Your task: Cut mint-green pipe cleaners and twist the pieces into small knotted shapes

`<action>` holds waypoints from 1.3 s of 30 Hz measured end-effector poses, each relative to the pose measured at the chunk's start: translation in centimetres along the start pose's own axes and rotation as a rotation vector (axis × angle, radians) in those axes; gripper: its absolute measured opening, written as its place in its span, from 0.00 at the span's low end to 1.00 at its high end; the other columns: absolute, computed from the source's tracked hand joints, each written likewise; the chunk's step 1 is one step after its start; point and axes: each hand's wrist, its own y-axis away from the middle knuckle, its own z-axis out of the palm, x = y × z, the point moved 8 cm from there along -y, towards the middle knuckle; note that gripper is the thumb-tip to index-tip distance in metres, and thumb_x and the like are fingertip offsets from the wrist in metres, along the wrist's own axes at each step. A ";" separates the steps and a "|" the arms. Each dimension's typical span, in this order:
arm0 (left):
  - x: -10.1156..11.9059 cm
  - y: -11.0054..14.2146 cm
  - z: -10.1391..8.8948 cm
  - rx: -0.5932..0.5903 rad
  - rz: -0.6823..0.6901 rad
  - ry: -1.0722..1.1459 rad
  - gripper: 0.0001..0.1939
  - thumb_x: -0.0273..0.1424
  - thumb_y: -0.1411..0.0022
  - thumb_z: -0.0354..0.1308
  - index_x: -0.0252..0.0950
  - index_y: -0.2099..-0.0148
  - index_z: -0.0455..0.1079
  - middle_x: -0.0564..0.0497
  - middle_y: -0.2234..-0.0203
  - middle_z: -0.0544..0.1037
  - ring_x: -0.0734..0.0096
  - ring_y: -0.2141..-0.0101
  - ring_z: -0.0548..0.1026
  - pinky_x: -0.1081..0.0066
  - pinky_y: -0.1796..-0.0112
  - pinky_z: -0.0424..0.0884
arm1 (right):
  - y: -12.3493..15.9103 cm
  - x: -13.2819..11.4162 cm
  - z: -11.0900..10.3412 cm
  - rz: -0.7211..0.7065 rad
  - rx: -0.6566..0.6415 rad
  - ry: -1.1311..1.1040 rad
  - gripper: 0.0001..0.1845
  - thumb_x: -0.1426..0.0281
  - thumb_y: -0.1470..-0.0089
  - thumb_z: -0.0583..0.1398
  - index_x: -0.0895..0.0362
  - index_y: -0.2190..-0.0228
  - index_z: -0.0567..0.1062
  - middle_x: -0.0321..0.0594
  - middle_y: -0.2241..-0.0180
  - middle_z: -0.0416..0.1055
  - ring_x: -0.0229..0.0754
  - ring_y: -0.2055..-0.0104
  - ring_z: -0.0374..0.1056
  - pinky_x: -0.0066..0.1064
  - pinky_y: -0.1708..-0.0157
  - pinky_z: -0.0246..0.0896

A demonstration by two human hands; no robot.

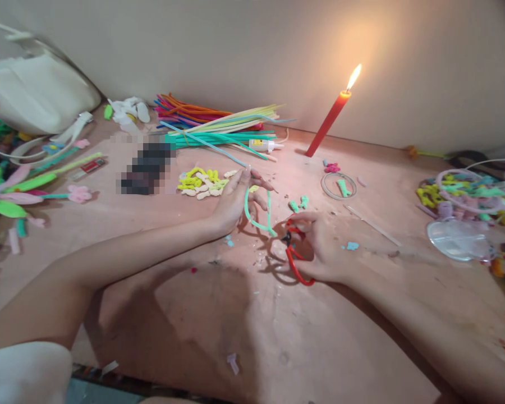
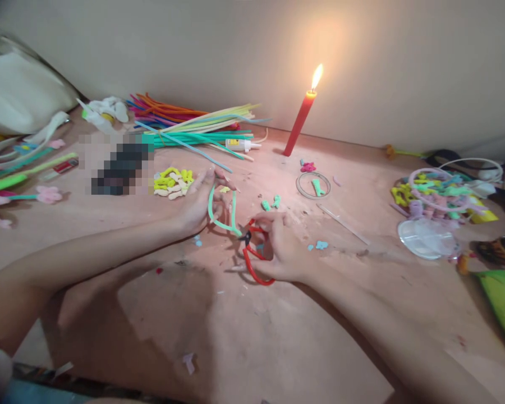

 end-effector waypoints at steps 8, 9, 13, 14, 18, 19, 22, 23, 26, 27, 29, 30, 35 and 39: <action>2.8 1.5 1.9 -0.250 0.344 -0.255 0.27 0.58 0.20 0.57 0.38 0.55 0.71 0.48 0.59 0.87 0.75 0.71 0.83 0.76 0.69 0.80 | -0.7 -3.2 -1.7 -0.151 0.065 0.603 0.23 0.53 0.29 0.61 0.59 0.47 0.71 0.53 0.57 0.85 0.57 0.59 0.79 0.50 0.51 0.60; 3.0 1.9 2.4 -0.296 0.373 -0.299 0.27 0.58 0.19 0.54 0.37 0.55 0.71 0.47 0.57 0.88 0.75 0.70 0.84 0.76 0.67 0.80 | -0.7 -3.7 -1.6 -0.177 0.072 0.672 0.21 0.55 0.29 0.61 0.60 0.49 0.73 0.53 0.58 0.85 0.58 0.58 0.79 0.49 0.51 0.58; 3.3 3.4 4.1 -0.468 0.457 -0.408 0.26 0.54 0.15 0.50 0.36 0.53 0.72 0.44 0.52 0.88 0.76 0.67 0.85 0.75 0.63 0.81 | -0.6 -5.4 -1.2 -0.250 0.120 0.884 0.18 0.59 0.28 0.60 0.64 0.54 0.78 0.55 0.60 0.84 0.57 0.59 0.75 0.49 0.54 0.56; 3.3 3.6 4.4 -0.496 0.460 -0.409 0.25 0.53 0.14 0.50 0.36 0.53 0.72 0.43 0.51 0.88 0.76 0.66 0.86 0.76 0.63 0.81 | -0.7 -5.7 -1.1 -0.262 0.124 0.920 0.18 0.60 0.28 0.61 0.64 0.55 0.79 0.54 0.60 0.84 0.56 0.60 0.74 0.49 0.55 0.56; 3.0 3.7 4.7 -0.487 0.336 -0.352 0.25 0.54 0.16 0.52 0.36 0.50 0.71 0.41 0.46 0.87 0.72 0.65 0.88 0.78 0.72 0.80 | -0.9 -6.5 -1.0 -0.294 0.137 0.986 0.15 0.61 0.29 0.63 0.61 0.59 0.80 0.52 0.63 0.83 0.55 0.61 0.71 0.48 0.55 0.56; 2.9 3.5 4.6 -0.459 0.277 -0.328 0.25 0.55 0.17 0.52 0.36 0.50 0.70 0.40 0.45 0.87 0.71 0.65 0.88 0.78 0.74 0.79 | -0.9 -6.7 -1.0 -0.299 0.144 0.986 0.14 0.61 0.30 0.64 0.61 0.61 0.80 0.52 0.64 0.83 0.54 0.61 0.71 0.48 0.54 0.56; 2.6 2.9 4.1 -0.368 0.110 -0.243 0.24 0.55 0.19 0.56 0.37 0.49 0.69 0.38 0.42 0.86 0.66 0.62 0.89 0.78 0.76 0.80 | -1.0 -6.9 -0.9 -0.327 0.158 0.996 0.12 0.63 0.30 0.64 0.59 0.64 0.80 0.50 0.66 0.83 0.53 0.62 0.71 0.47 0.55 0.55; 2.6 2.7 3.9 -0.339 0.067 -0.223 0.24 0.55 0.19 0.57 0.37 0.49 0.69 0.38 0.41 0.86 0.64 0.61 0.89 0.77 0.76 0.81 | -1.0 -7.0 -0.8 -0.341 0.158 1.003 0.12 0.64 0.30 0.64 0.59 0.64 0.80 0.50 0.66 0.83 0.53 0.62 0.71 0.47 0.55 0.55; 2.8 2.1 3.2 -0.259 -0.017 -0.188 0.20 0.51 0.19 0.58 0.37 0.49 0.68 0.36 0.39 0.85 0.62 0.59 0.90 0.76 0.76 0.82 | -1.0 -7.1 -0.5 -0.377 0.161 1.014 0.16 0.63 0.27 0.61 0.62 0.61 0.81 0.50 0.66 0.83 0.54 0.61 0.70 0.46 0.55 0.55; 2.9 1.9 3.2 -0.242 -0.034 -0.171 0.18 0.48 0.18 0.57 0.37 0.50 0.68 0.36 0.39 0.85 0.63 0.59 0.90 0.76 0.76 0.81 | -1.0 -7.1 -0.4 -0.382 0.164 1.016 0.17 0.62 0.26 0.60 0.63 0.59 0.82 0.50 0.66 0.83 0.54 0.60 0.70 0.46 0.55 0.56; 3.3 1.7 3.1 -0.209 -0.063 -0.111 0.13 0.42 0.16 0.55 0.37 0.51 0.67 0.37 0.39 0.86 0.65 0.60 0.90 0.78 0.76 0.80 | -0.9 -7.1 -0.2 -0.388 0.161 1.019 0.19 0.60 0.24 0.60 0.63 0.59 0.82 0.50 0.65 0.83 0.54 0.60 0.69 0.46 0.54 0.56; 3.5 1.6 3.1 -0.186 -0.087 -0.075 0.12 0.39 0.15 0.54 0.37 0.51 0.67 0.37 0.40 0.86 0.66 0.61 0.90 0.79 0.76 0.80 | -0.9 -7.0 -0.1 -0.387 0.160 1.025 0.19 0.59 0.24 0.60 0.61 0.61 0.81 0.50 0.65 0.83 0.54 0.60 0.69 0.47 0.53 0.56; 3.4 1.5 2.9 -0.082 -0.199 0.008 0.11 0.34 0.15 0.54 0.36 0.55 0.68 0.38 0.47 0.89 0.65 0.63 0.90 0.78 0.76 0.80 | -0.9 -6.3 -0.1 -0.333 0.080 1.012 0.22 0.55 0.24 0.58 0.56 0.65 0.79 0.50 0.64 0.82 0.55 0.59 0.69 0.47 0.53 0.55; 3.0 1.1 2.0 -0.053 -0.180 -0.010 0.11 0.34 0.16 0.57 0.35 0.55 0.69 0.39 0.48 0.89 0.67 0.64 0.89 0.78 0.74 0.82 | -1.1 -4.7 -1.2 -0.200 -0.027 0.888 0.21 0.54 0.24 0.57 0.54 0.62 0.79 0.50 0.62 0.81 0.58 0.57 0.71 0.49 0.53 0.55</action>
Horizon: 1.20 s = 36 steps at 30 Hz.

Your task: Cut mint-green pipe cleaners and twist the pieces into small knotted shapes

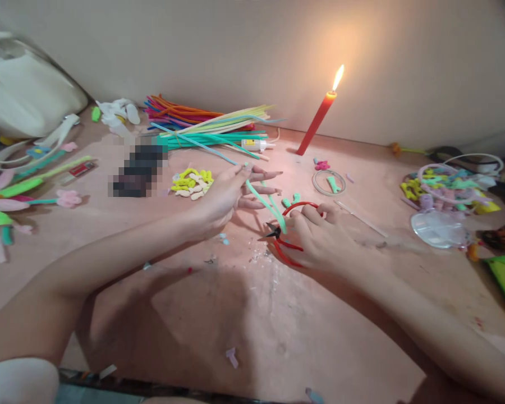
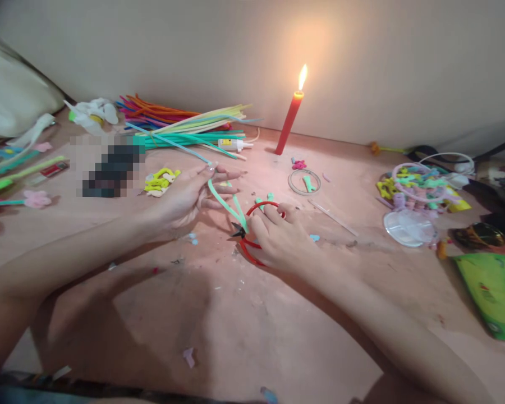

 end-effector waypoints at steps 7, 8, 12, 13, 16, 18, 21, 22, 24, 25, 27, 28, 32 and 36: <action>0.5 -0.6 -1.4 0.042 0.082 -0.142 0.11 0.37 0.17 0.60 0.34 0.52 0.71 0.38 0.49 0.90 0.72 0.71 0.87 0.80 0.75 0.80 | 0.6 2.9 0.0 0.144 -0.091 -0.201 0.21 0.50 0.26 0.59 0.54 0.54 0.79 0.52 0.57 0.80 0.63 0.50 0.71 0.56 0.47 0.58; 0.7 -0.7 -1.5 0.047 0.091 -0.163 0.11 0.37 0.17 0.60 0.34 0.52 0.71 0.39 0.50 0.90 0.72 0.72 0.87 0.80 0.75 0.79 | 0.7 3.1 0.0 0.132 -0.098 -0.193 0.21 0.50 0.27 0.59 0.54 0.54 0.79 0.51 0.57 0.80 0.62 0.51 0.71 0.57 0.46 0.59; 1.8 -1.0 -2.0 0.043 0.141 -0.197 0.13 0.38 0.15 0.55 0.35 0.53 0.71 0.41 0.54 0.90 0.72 0.74 0.86 0.80 0.76 0.76 | 0.9 3.9 -0.1 0.041 -0.092 -0.176 0.19 0.51 0.28 0.59 0.53 0.55 0.77 0.51 0.55 0.81 0.61 0.52 0.72 0.58 0.44 0.58; 2.0 -1.1 -2.0 0.032 0.154 -0.204 0.14 0.38 0.14 0.54 0.35 0.54 0.71 0.42 0.57 0.89 0.73 0.75 0.85 0.80 0.76 0.75 | 1.0 4.5 0.0 0.042 -0.084 -0.203 0.19 0.50 0.28 0.58 0.54 0.55 0.75 0.51 0.54 0.82 0.61 0.52 0.73 0.59 0.43 0.58; 2.0 -1.3 -1.8 -0.011 0.185 -0.227 0.17 0.40 0.15 0.57 0.35 0.59 0.71 0.49 0.69 0.85 0.76 0.80 0.78 0.80 0.78 0.71 | 1.3 6.6 0.8 0.143 -0.078 -0.389 0.22 0.48 0.29 0.58 0.55 0.53 0.70 0.51 0.53 0.82 0.58 0.54 0.76 0.60 0.41 0.58; 1.7 -1.3 -1.6 -0.036 0.209 -0.225 0.18 0.39 0.16 0.60 0.35 0.61 0.72 0.53 0.76 0.79 0.77 0.80 0.75 0.81 0.76 0.70 | 1.5 7.7 1.5 0.236 -0.105 -0.528 0.26 0.45 0.31 0.60 0.55 0.50 0.67 0.51 0.52 0.82 0.56 0.56 0.77 0.56 0.43 0.62; 0.7 -1.2 -0.9 -0.068 0.220 -0.148 0.18 0.37 0.16 0.60 0.35 0.62 0.74 0.58 0.83 0.71 0.77 0.77 0.73 0.82 0.68 0.73 | 1.5 7.6 2.2 0.316 -0.181 -0.650 0.31 0.42 0.35 0.63 0.55 0.48 0.68 0.56 0.48 0.82 0.59 0.53 0.79 0.51 0.49 0.68; 0.3 -1.2 -0.7 -0.070 0.204 -0.111 0.18 0.37 0.16 0.60 0.35 0.62 0.75 0.59 0.85 0.68 0.77 0.77 0.73 0.82 0.66 0.74 | 1.4 7.2 2.2 0.324 -0.207 -0.662 0.32 0.42 0.36 0.64 0.55 0.48 0.69 0.58 0.47 0.82 0.61 0.51 0.79 0.50 0.51 0.69; -0.6 -1.0 -0.3 -0.068 0.149 -0.052 0.19 0.41 0.16 0.61 0.36 0.62 0.74 0.62 0.87 0.62 0.77 0.79 0.70 0.82 0.64 0.76 | 1.0 6.1 2.1 0.313 -0.246 -0.649 0.30 0.43 0.37 0.65 0.55 0.49 0.72 0.58 0.46 0.83 0.62 0.49 0.80 0.50 0.51 0.70; -1.0 -1.0 -0.1 -0.065 0.118 -0.032 0.20 0.44 0.17 0.62 0.37 0.62 0.73 0.63 0.87 0.60 0.77 0.81 0.68 0.82 0.65 0.76 | 0.8 5.5 2.2 0.302 -0.267 -0.631 0.29 0.45 0.37 0.66 0.54 0.49 0.73 0.57 0.45 0.84 0.62 0.49 0.80 0.49 0.50 0.70; -1.7 -0.7 0.2 -0.067 0.060 -0.009 0.23 0.50 0.20 0.63 0.39 0.62 0.70 0.64 0.87 0.59 0.79 0.85 0.61 0.81 0.74 0.72 | 0.5 4.6 2.4 0.288 -0.288 -0.603 0.28 0.46 0.37 0.66 0.54 0.49 0.74 0.56 0.46 0.84 0.62 0.48 0.80 0.49 0.49 0.70; -2.0 -0.6 0.3 -0.069 0.034 0.001 0.24 0.52 0.20 0.63 0.39 0.62 0.68 0.64 0.86 0.60 0.79 0.86 0.57 0.82 0.79 0.67 | 0.5 4.4 2.7 0.293 -0.285 -0.606 0.28 0.46 0.38 0.66 0.54 0.50 0.73 0.56 0.48 0.85 0.63 0.49 0.80 0.49 0.49 0.70; -2.9 -0.4 0.3 -0.067 -0.002 0.032 0.29 0.56 0.24 0.65 0.39 0.63 0.63 0.63 0.80 0.66 0.85 0.88 0.53 0.82 0.87 0.49 | 0.6 4.2 3.7 0.317 -0.242 -0.726 0.26 0.49 0.37 0.64 0.54 0.50 0.69 0.57 0.50 0.85 0.63 0.50 0.80 0.50 0.50 0.69; -3.6 -0.6 0.4 -0.050 0.003 0.006 0.30 0.59 0.24 0.64 0.39 0.63 0.62 0.63 0.79 0.65 0.85 0.88 0.54 0.82 0.87 0.49 | 0.3 3.4 4.2 0.287 -0.222 -0.834 0.26 0.53 0.37 0.66 0.54 0.47 0.66 0.53 0.49 0.86 0.60 0.50 0.81 0.54 0.41 0.62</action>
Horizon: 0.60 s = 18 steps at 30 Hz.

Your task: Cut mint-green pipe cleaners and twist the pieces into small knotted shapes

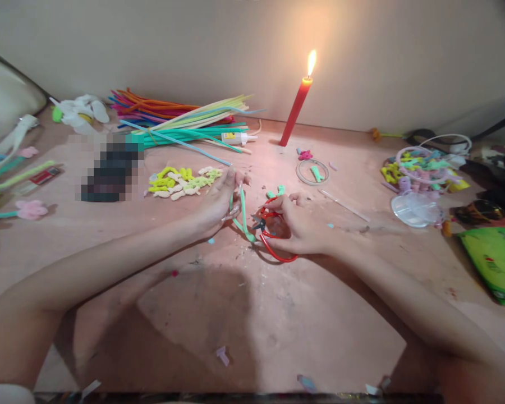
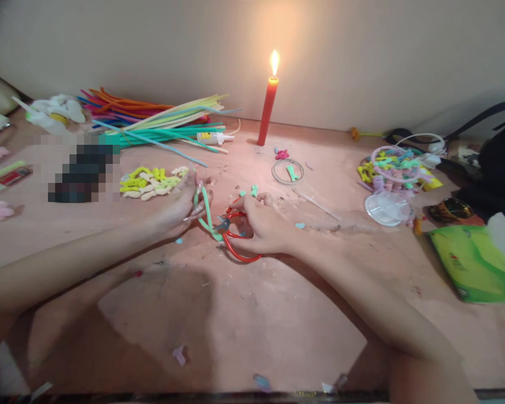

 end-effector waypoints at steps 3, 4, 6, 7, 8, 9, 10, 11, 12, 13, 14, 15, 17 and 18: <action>-0.3 0.0 1.1 -0.067 -0.012 0.023 0.29 0.59 0.23 0.62 0.40 0.63 0.62 0.65 0.84 0.59 0.83 0.88 0.48 0.82 0.88 0.47 | -0.2 -0.2 0.9 -0.029 -0.024 0.006 0.24 0.52 0.36 0.66 0.53 0.51 0.67 0.54 0.47 0.86 0.59 0.48 0.81 0.54 0.38 0.59; -0.3 0.0 1.5 -0.089 -0.007 0.037 0.29 0.59 0.23 0.62 0.40 0.62 0.62 0.65 0.85 0.57 0.82 0.88 0.46 0.82 0.88 0.47 | -0.3 -0.3 1.1 -0.038 -0.029 0.020 0.24 0.52 0.37 0.66 0.53 0.52 0.67 0.55 0.46 0.85 0.60 0.48 0.81 0.54 0.39 0.59; -0.4 -0.1 2.2 -0.105 -0.004 0.048 0.28 0.59 0.22 0.60 0.41 0.61 0.63 0.66 0.87 0.55 0.81 0.88 0.46 0.82 0.88 0.46 | -0.3 -0.3 1.5 -0.058 -0.031 0.046 0.24 0.52 0.37 0.67 0.54 0.52 0.68 0.56 0.46 0.85 0.59 0.50 0.81 0.53 0.39 0.59; -0.5 -0.2 2.3 -0.096 -0.010 0.046 0.27 0.59 0.22 0.60 0.41 0.61 0.63 0.65 0.87 0.55 0.81 0.89 0.47 0.81 0.88 0.46 | -0.3 -0.3 1.5 -0.070 -0.019 0.054 0.24 0.52 0.37 0.66 0.54 0.52 0.69 0.56 0.47 0.85 0.59 0.50 0.81 0.53 0.39 0.59; -0.7 -0.3 2.5 -0.085 -0.023 0.042 0.27 0.58 0.21 0.59 0.41 0.61 0.63 0.65 0.87 0.56 0.80 0.89 0.48 0.81 0.89 0.46 | -0.2 -0.3 1.4 -0.082 -0.003 0.057 0.24 0.52 0.37 0.66 0.54 0.51 0.69 0.56 0.48 0.85 0.59 0.50 0.81 0.54 0.39 0.58; -0.9 -0.5 2.5 -0.069 -0.036 0.039 0.27 0.58 0.21 0.59 0.41 0.60 0.63 0.65 0.87 0.57 0.80 0.89 0.50 0.80 0.89 0.46 | -0.2 -0.4 1.2 -0.092 0.018 0.055 0.24 0.52 0.36 0.66 0.54 0.50 0.69 0.56 0.48 0.84 0.59 0.50 0.81 0.54 0.38 0.58; -1.0 -0.7 2.5 -0.052 -0.049 0.037 0.27 0.58 0.21 0.59 0.41 0.60 0.63 0.65 0.87 0.57 0.80 0.90 0.50 0.80 0.89 0.46 | -0.1 -0.4 1.1 -0.099 0.032 0.048 0.24 0.52 0.36 0.65 0.55 0.50 0.69 0.56 0.47 0.84 0.58 0.50 0.81 0.54 0.38 0.58; -1.1 -0.8 2.4 -0.036 -0.057 0.036 0.27 0.58 0.21 0.59 0.41 0.60 0.63 0.66 0.86 0.57 0.80 0.90 0.51 0.80 0.90 0.45 | 0.0 -0.4 1.0 -0.101 0.041 0.036 0.24 0.52 0.36 0.65 0.55 0.49 0.69 0.56 0.48 0.84 0.58 0.51 0.80 0.54 0.38 0.57; -1.2 -1.0 2.3 -0.020 -0.062 0.034 0.27 0.58 0.21 0.59 0.41 0.60 0.63 0.66 0.86 0.57 0.81 0.90 0.51 0.80 0.90 0.45 | 0.0 -0.5 0.9 -0.103 0.043 0.021 0.25 0.52 0.36 0.65 0.55 0.48 0.68 0.55 0.49 0.84 0.58 0.51 0.80 0.54 0.38 0.57; -1.3 -1.1 2.1 0.002 -0.060 0.030 0.27 0.58 0.21 0.59 0.41 0.60 0.63 0.66 0.86 0.58 0.81 0.91 0.51 0.80 0.90 0.44 | 0.1 -0.5 0.9 -0.104 0.036 0.007 0.25 0.52 0.36 0.65 0.55 0.47 0.68 0.55 0.50 0.84 0.58 0.52 0.80 0.55 0.38 0.57; -1.3 -1.1 1.9 0.023 -0.057 0.023 0.26 0.58 0.20 0.58 0.41 0.59 0.62 0.66 0.86 0.58 0.82 0.91 0.51 0.80 0.90 0.43 | 0.1 -0.5 1.1 -0.107 0.021 -0.007 0.26 0.52 0.36 0.65 0.56 0.47 0.68 0.55 0.50 0.84 0.58 0.52 0.80 0.55 0.38 0.58; -1.4 -1.2 1.7 0.042 -0.055 0.016 0.26 0.57 0.19 0.58 0.41 0.59 0.62 0.67 0.86 0.59 0.82 0.91 0.51 0.80 0.90 0.43 | 0.1 -0.5 1.2 -0.115 0.009 -0.020 0.26 0.52 0.35 0.65 0.56 0.47 0.68 0.56 0.49 0.83 0.59 0.51 0.80 0.55 0.39 0.59; -1.5 -1.2 1.5 0.065 -0.054 -0.001 0.23 0.53 0.17 0.56 0.41 0.59 0.61 0.67 0.86 0.61 0.82 0.92 0.53 0.80 0.90 0.42 | 0.2 -0.7 1.7 -0.146 -0.011 -0.042 0.25 0.53 0.35 0.65 0.56 0.46 0.68 0.56 0.48 0.82 0.58 0.51 0.80 0.53 0.41 0.62; -1.6 -1.1 1.5 0.072 -0.054 -0.010 0.22 0.52 0.16 0.55 0.41 0.58 0.61 0.67 0.86 0.62 0.82 0.93 0.54 0.80 0.90 0.42 | 0.2 -0.8 1.9 -0.169 -0.022 -0.053 0.25 0.54 0.34 0.65 0.57 0.46 0.67 0.57 0.48 0.82 0.58 0.51 0.80 0.52 0.42 0.64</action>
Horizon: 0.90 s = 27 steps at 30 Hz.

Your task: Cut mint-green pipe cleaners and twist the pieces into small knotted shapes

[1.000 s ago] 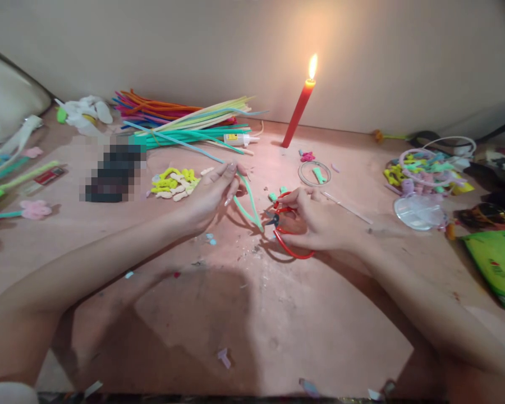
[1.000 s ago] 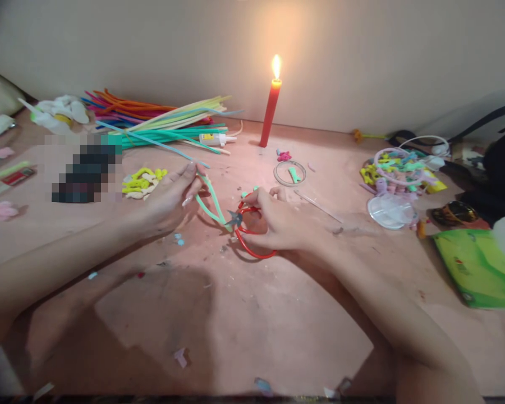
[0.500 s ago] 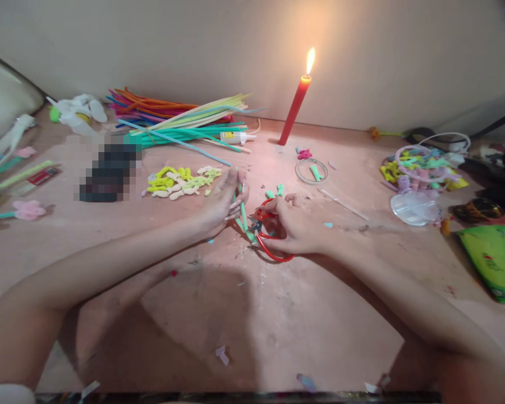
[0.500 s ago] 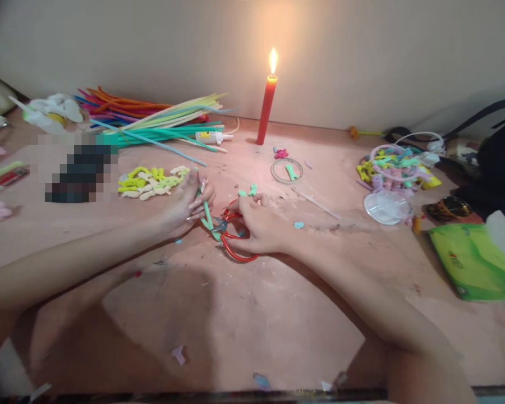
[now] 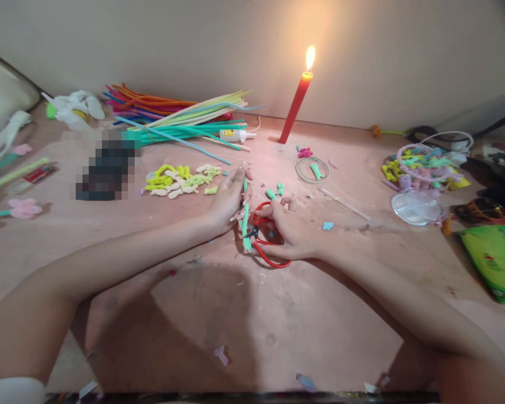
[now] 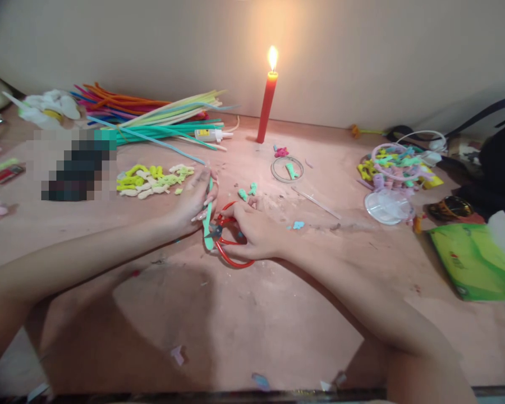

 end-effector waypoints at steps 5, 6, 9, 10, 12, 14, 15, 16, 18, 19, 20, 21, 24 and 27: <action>-0.2 -0.1 -0.2 0.029 -0.011 -0.034 0.20 0.47 0.15 0.56 0.40 0.58 0.63 0.66 0.84 0.65 0.83 0.93 0.56 0.80 0.90 0.43 | 0.1 -0.3 0.8 -0.066 -0.033 -0.067 0.29 0.50 0.33 0.64 0.57 0.44 0.66 0.56 0.49 0.80 0.54 0.53 0.78 0.45 0.51 0.68; -0.1 -0.2 -0.3 0.040 -0.013 -0.035 0.19 0.46 0.15 0.55 0.40 0.58 0.63 0.66 0.84 0.66 0.84 0.93 0.55 0.80 0.90 0.43 | 0.2 -0.4 0.8 -0.078 -0.039 -0.070 0.29 0.49 0.33 0.65 0.57 0.44 0.66 0.55 0.49 0.80 0.54 0.53 0.78 0.45 0.50 0.68; 0.1 -0.2 -0.5 0.077 -0.026 -0.037 0.17 0.40 0.12 0.51 0.39 0.59 0.63 0.66 0.83 0.66 0.86 0.93 0.54 0.80 0.90 0.43 | 0.4 -1.2 0.8 -0.159 -0.025 -0.039 0.28 0.49 0.32 0.65 0.56 0.46 0.67 0.54 0.49 0.81 0.54 0.51 0.78 0.47 0.45 0.64; 0.2 -0.2 -0.5 0.086 -0.032 -0.040 0.17 0.38 0.12 0.50 0.39 0.59 0.63 0.66 0.83 0.66 0.86 0.93 0.53 0.80 0.90 0.43 | 0.4 -1.5 0.8 -0.191 -0.010 -0.024 0.27 0.49 0.31 0.65 0.56 0.46 0.67 0.54 0.49 0.81 0.54 0.51 0.78 0.47 0.44 0.62; 0.1 -0.2 -0.5 0.107 -0.038 -0.040 0.17 0.34 0.11 0.48 0.39 0.59 0.63 0.66 0.83 0.66 0.86 0.93 0.53 0.80 0.89 0.43 | 0.6 -2.0 0.7 -0.241 0.036 0.014 0.25 0.51 0.29 0.64 0.57 0.46 0.68 0.54 0.49 0.81 0.53 0.52 0.78 0.46 0.46 0.61; 0.1 -0.2 -0.6 0.130 -0.032 -0.031 0.18 0.31 0.11 0.45 0.39 0.60 0.63 0.65 0.82 0.66 0.85 0.92 0.56 0.81 0.88 0.49 | 0.7 -2.2 0.6 -0.261 0.087 0.085 0.24 0.52 0.27 0.62 0.59 0.45 0.68 0.52 0.52 0.81 0.52 0.54 0.78 0.45 0.47 0.59; 0.0 -0.2 -0.6 0.139 -0.026 -0.025 0.18 0.30 0.11 0.44 0.39 0.60 0.62 0.65 0.82 0.66 0.84 0.91 0.59 0.81 0.87 0.53 | 0.7 -2.4 0.5 -0.273 0.118 0.136 0.23 0.53 0.26 0.61 0.59 0.46 0.69 0.51 0.53 0.81 0.52 0.55 0.78 0.45 0.47 0.57; -0.1 -0.2 -0.6 0.144 -0.023 -0.019 0.18 0.29 0.11 0.44 0.39 0.61 0.62 0.65 0.82 0.66 0.83 0.90 0.61 0.81 0.85 0.57 | 0.8 -2.6 0.5 -0.289 0.153 0.193 0.22 0.53 0.25 0.60 0.60 0.46 0.69 0.50 0.55 0.81 0.51 0.56 0.78 0.45 0.46 0.56; -0.2 -0.3 -0.6 0.148 -0.022 -0.006 0.18 0.29 0.11 0.44 0.39 0.61 0.61 0.64 0.81 0.65 0.82 0.88 0.64 0.81 0.83 0.63 | 1.0 -3.1 0.3 -0.335 0.223 0.306 0.20 0.54 0.23 0.57 0.61 0.48 0.70 0.49 0.57 0.82 0.51 0.56 0.78 0.45 0.45 0.54; -0.2 -0.2 -0.7 0.154 -0.023 0.006 0.18 0.29 0.11 0.44 0.39 0.61 0.61 0.64 0.81 0.65 0.81 0.88 0.66 0.81 0.82 0.64 | 1.1 -3.4 0.2 -0.358 0.251 0.354 0.20 0.55 0.22 0.56 0.61 0.48 0.71 0.49 0.58 0.83 0.51 0.57 0.78 0.45 0.44 0.53; -0.3 -0.2 -0.8 0.162 -0.024 0.020 0.18 0.28 0.12 0.44 0.39 0.61 0.61 0.63 0.81 0.65 0.81 0.87 0.67 0.81 0.82 0.64 | 1.1 -3.6 0.2 -0.375 0.268 0.395 0.20 0.56 0.21 0.55 0.62 0.48 0.71 0.49 0.59 0.84 0.51 0.57 0.78 0.44 0.44 0.52; -0.3 -0.2 -0.8 0.172 -0.025 0.033 0.18 0.28 0.12 0.45 0.39 0.61 0.61 0.63 0.80 0.65 0.81 0.86 0.68 0.81 0.82 0.65 | 1.2 -3.7 0.3 -0.381 0.277 0.431 0.20 0.56 0.21 0.54 0.62 0.48 0.72 0.48 0.59 0.84 0.50 0.59 0.78 0.45 0.45 0.52; -0.2 -0.1 -0.9 0.197 -0.030 0.057 0.17 0.28 0.12 0.45 0.39 0.61 0.60 0.62 0.79 0.66 0.80 0.85 0.69 0.82 0.80 0.66 | 1.0 -3.9 0.4 -0.377 0.286 0.520 0.23 0.55 0.19 0.50 0.62 0.50 0.74 0.46 0.62 0.84 0.48 0.63 0.76 0.44 0.47 0.53; -0.2 0.0 -1.0 0.221 -0.030 0.076 0.17 0.29 0.12 0.44 0.38 0.61 0.60 0.61 0.78 0.68 0.80 0.84 0.71 0.82 0.79 0.69 | 0.9 -4.1 0.5 -0.376 0.303 0.612 0.26 0.57 0.17 0.46 0.60 0.54 0.76 0.43 0.66 0.83 0.47 0.65 0.75 0.43 0.50 0.55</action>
